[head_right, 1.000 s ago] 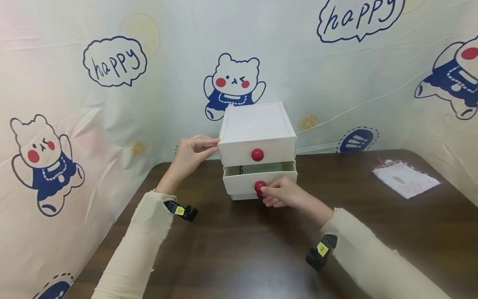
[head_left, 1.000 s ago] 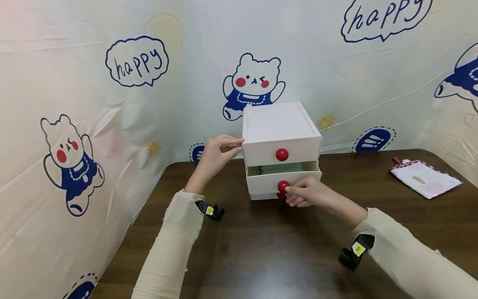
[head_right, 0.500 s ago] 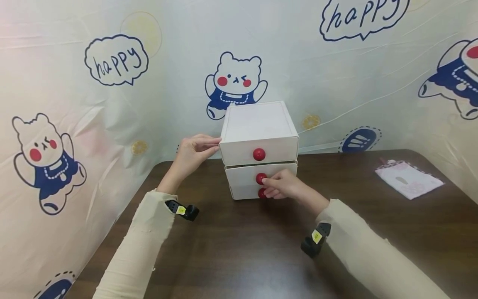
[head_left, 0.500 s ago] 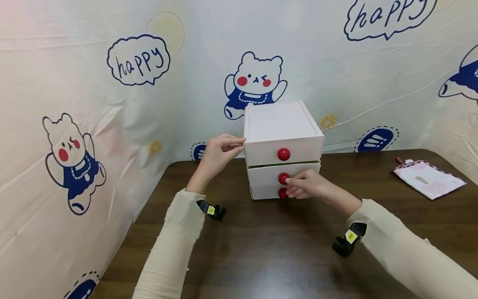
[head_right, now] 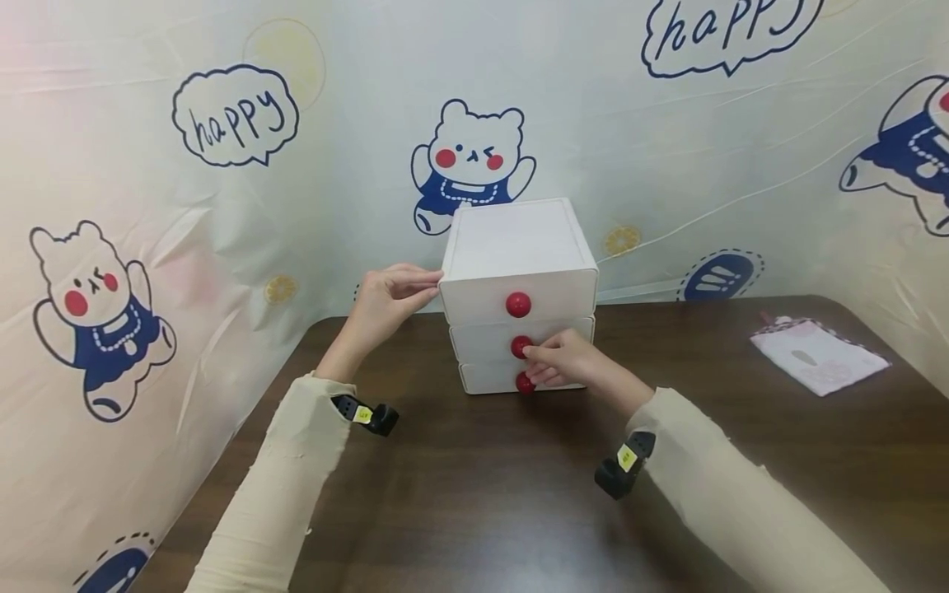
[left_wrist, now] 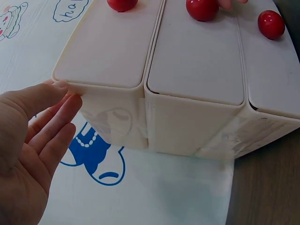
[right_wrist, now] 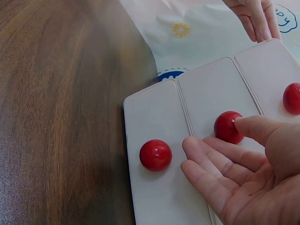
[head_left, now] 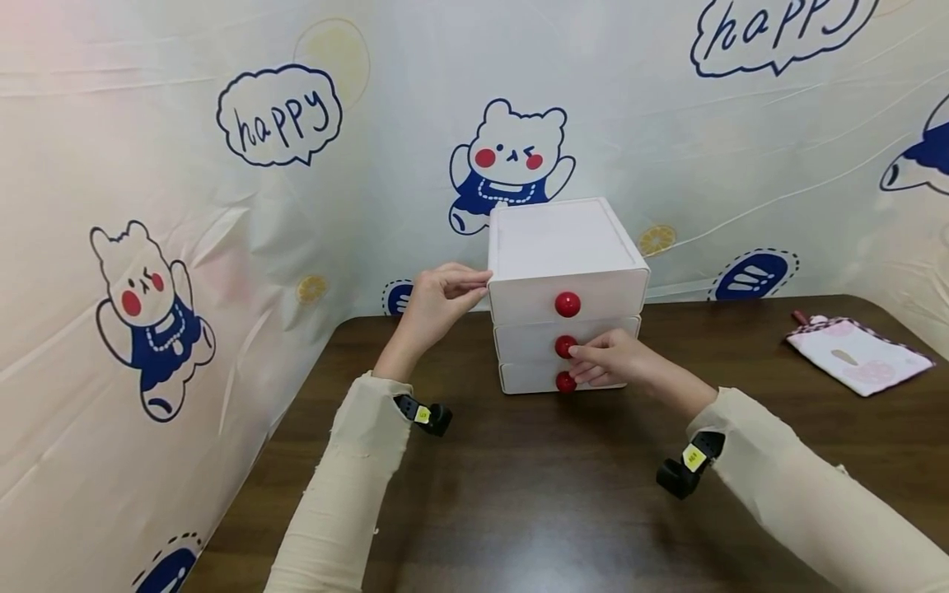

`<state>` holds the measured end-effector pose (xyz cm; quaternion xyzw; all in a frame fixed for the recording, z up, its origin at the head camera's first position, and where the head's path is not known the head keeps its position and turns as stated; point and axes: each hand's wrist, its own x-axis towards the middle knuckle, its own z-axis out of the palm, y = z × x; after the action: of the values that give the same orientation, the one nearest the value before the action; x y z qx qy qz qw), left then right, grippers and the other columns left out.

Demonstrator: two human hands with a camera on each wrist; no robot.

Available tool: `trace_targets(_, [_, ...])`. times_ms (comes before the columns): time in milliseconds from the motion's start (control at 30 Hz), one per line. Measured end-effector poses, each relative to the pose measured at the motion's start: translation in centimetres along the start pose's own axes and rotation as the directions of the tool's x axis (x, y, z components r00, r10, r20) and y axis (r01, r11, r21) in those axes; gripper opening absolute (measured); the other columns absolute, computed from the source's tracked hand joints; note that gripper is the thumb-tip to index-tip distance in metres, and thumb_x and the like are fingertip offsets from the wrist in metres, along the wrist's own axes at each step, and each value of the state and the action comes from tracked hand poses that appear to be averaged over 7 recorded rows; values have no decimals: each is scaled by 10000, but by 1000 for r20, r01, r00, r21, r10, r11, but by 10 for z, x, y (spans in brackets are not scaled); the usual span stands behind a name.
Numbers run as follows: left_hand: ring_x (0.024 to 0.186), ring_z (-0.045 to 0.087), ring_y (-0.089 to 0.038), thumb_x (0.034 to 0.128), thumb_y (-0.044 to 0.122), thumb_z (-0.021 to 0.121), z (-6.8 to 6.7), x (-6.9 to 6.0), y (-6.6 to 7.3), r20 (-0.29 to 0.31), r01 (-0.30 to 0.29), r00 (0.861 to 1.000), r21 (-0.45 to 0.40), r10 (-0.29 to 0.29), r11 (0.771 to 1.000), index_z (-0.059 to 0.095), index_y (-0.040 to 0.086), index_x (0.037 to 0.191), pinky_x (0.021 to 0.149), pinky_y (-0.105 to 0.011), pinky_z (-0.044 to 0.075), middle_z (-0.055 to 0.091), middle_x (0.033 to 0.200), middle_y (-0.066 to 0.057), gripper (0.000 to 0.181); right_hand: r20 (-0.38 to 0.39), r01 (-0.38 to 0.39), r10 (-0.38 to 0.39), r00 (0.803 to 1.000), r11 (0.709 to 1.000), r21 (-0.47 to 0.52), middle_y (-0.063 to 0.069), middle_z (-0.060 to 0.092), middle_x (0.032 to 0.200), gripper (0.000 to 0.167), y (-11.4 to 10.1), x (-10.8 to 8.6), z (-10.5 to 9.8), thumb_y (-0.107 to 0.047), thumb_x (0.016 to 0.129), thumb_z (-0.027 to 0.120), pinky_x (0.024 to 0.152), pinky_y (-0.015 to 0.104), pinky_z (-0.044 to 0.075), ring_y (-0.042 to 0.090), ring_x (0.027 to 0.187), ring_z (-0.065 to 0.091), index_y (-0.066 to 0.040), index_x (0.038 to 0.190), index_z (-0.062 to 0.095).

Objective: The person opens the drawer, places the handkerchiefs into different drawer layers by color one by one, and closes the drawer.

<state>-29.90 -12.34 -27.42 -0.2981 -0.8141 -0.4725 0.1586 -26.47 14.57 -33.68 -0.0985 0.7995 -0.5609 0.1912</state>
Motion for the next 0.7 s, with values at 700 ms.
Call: trace_targets(700, [844, 622, -149, 813, 36, 683, 1, 0, -1, -8, 16, 1000, -14, -16, 1000, 695, 31, 1039, 737, -227, 531, 646, 967, -71, 226, 19, -61, 62, 998, 998, -31, 207, 659, 954, 347, 12, -3, -1, -195, 914, 572, 779, 364, 534, 331, 892, 635, 115, 1064, 616])
